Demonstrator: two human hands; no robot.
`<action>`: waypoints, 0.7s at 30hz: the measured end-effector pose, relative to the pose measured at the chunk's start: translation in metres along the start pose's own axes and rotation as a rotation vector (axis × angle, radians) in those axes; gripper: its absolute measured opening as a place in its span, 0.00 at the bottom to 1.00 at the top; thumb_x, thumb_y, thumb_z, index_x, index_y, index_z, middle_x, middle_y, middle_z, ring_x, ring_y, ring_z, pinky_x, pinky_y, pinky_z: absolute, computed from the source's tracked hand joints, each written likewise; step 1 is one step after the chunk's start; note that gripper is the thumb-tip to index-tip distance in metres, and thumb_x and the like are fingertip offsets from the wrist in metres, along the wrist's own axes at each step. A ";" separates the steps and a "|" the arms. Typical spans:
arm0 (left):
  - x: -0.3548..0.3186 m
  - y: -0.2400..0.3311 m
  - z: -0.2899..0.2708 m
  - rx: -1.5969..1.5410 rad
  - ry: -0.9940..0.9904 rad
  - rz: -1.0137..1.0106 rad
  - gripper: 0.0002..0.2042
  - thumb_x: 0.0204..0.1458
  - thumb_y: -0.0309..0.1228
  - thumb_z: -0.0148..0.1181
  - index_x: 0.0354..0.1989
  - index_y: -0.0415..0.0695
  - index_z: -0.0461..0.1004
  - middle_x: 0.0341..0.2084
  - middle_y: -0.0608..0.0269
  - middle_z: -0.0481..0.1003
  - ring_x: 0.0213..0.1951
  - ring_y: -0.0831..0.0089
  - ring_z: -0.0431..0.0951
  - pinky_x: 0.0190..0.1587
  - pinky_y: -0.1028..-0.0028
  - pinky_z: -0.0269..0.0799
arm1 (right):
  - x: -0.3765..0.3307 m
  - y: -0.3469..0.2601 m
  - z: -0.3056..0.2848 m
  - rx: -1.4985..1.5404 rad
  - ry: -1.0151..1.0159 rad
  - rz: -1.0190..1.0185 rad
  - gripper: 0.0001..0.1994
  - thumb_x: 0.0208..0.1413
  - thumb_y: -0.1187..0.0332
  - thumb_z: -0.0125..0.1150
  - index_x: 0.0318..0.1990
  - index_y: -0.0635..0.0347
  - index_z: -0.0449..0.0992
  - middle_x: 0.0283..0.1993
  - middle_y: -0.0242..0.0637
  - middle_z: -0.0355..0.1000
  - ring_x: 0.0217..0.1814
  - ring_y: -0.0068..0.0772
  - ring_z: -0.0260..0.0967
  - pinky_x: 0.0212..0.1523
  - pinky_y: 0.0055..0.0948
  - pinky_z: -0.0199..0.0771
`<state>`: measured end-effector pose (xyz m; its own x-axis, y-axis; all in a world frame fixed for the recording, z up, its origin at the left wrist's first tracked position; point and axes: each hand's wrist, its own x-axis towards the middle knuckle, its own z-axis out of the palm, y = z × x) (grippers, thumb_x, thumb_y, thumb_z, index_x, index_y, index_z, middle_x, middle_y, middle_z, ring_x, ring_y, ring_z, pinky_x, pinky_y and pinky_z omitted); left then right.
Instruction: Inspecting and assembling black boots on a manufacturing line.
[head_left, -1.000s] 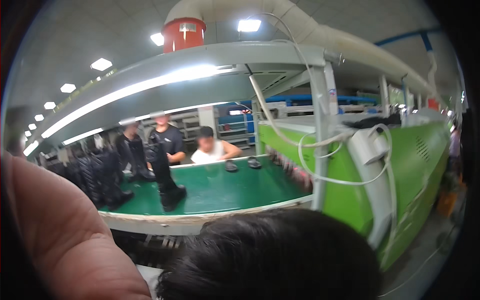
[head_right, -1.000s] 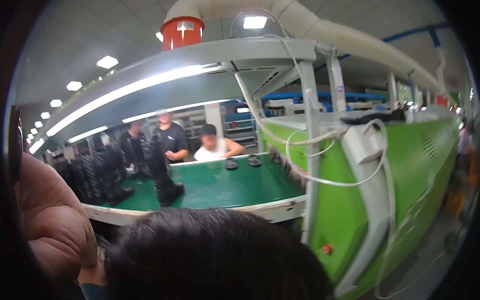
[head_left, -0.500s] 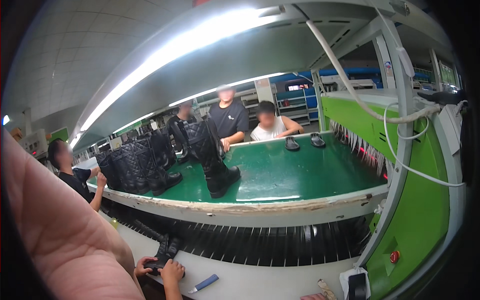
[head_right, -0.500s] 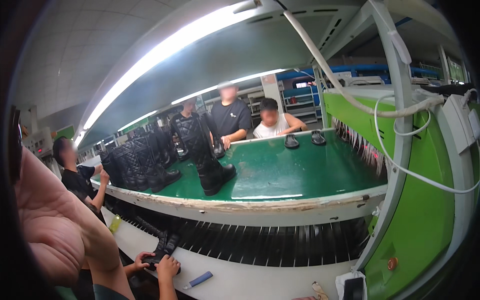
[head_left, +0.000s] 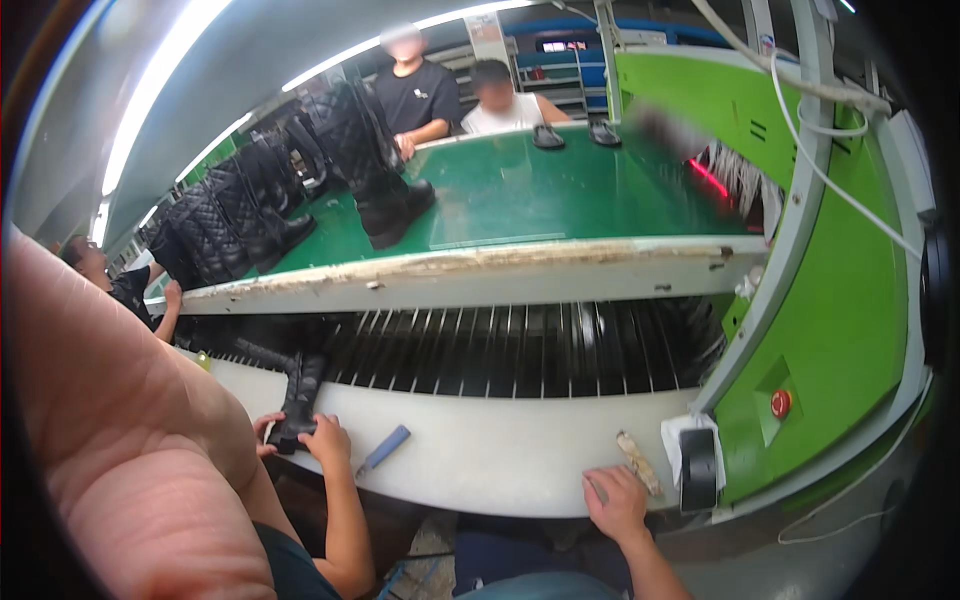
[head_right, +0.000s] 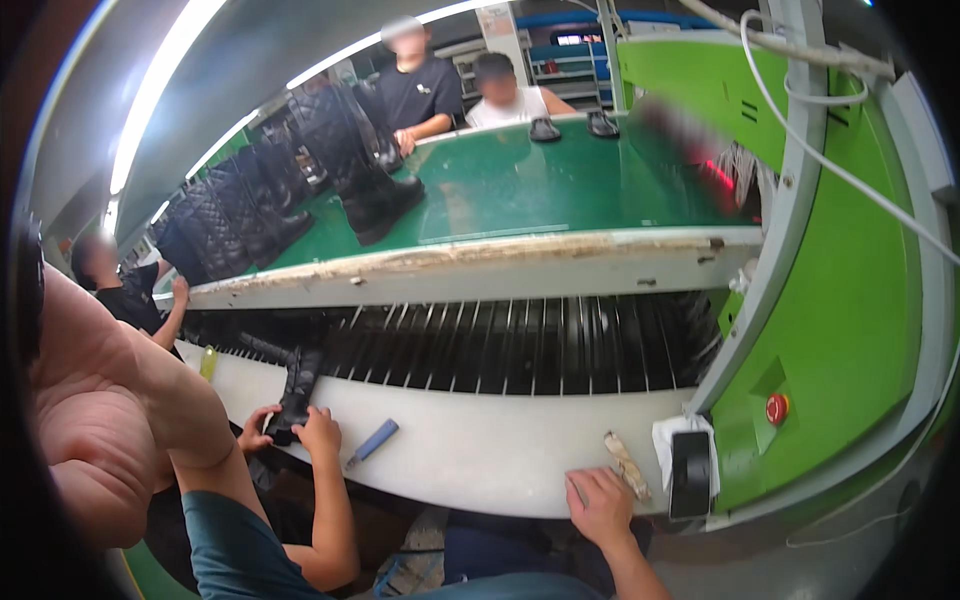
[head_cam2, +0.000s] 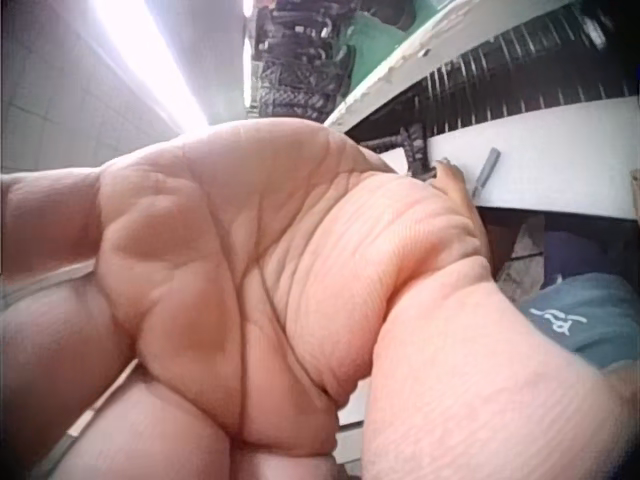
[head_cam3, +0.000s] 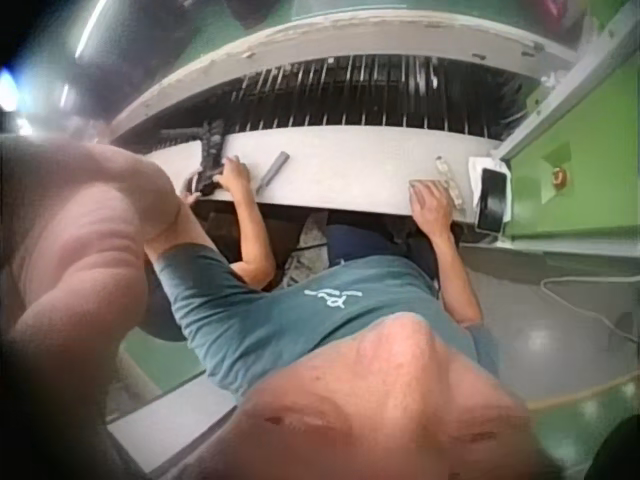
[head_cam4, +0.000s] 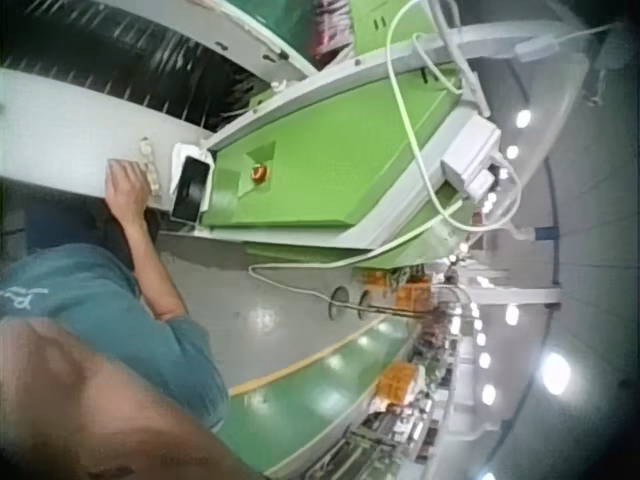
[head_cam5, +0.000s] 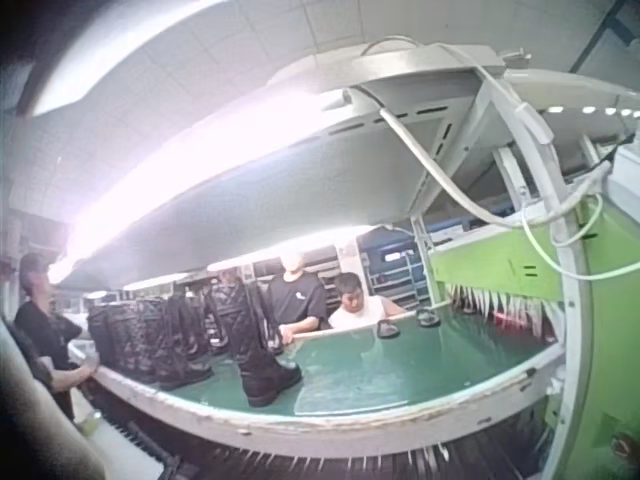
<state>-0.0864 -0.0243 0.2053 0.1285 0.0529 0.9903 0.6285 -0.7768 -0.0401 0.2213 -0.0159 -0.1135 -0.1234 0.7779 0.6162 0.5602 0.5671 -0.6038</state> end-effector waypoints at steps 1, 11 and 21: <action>0.000 0.000 0.003 -0.016 0.009 0.016 0.15 0.61 0.31 0.75 0.55 0.43 0.85 0.49 0.57 0.87 0.56 0.68 0.86 0.57 0.66 0.83 | -0.001 0.001 0.000 -0.008 0.005 0.000 0.07 0.56 0.74 0.75 0.42 0.56 0.87 0.40 0.38 0.84 0.43 0.47 0.82 0.43 0.41 0.82; 0.081 0.007 -0.010 0.017 0.152 0.346 0.14 0.60 0.32 0.75 0.54 0.44 0.86 0.48 0.58 0.88 0.56 0.68 0.86 0.58 0.66 0.82 | 0.009 -0.012 0.008 0.029 -0.065 -0.059 0.07 0.57 0.74 0.74 0.43 0.57 0.86 0.43 0.36 0.84 0.45 0.45 0.82 0.46 0.41 0.83; 0.058 -0.167 0.123 0.239 -0.492 0.081 0.16 0.60 0.37 0.75 0.52 0.44 0.87 0.50 0.52 0.88 0.55 0.53 0.87 0.61 0.57 0.78 | -0.001 0.004 -0.003 -0.017 -0.056 0.031 0.07 0.59 0.72 0.73 0.45 0.56 0.87 0.44 0.38 0.84 0.47 0.47 0.82 0.49 0.41 0.82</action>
<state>-0.0897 0.1857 0.2531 0.4907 0.3307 0.8061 0.7512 -0.6293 -0.1991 0.2265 -0.0150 -0.1148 -0.1509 0.8091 0.5680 0.5785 0.5382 -0.6129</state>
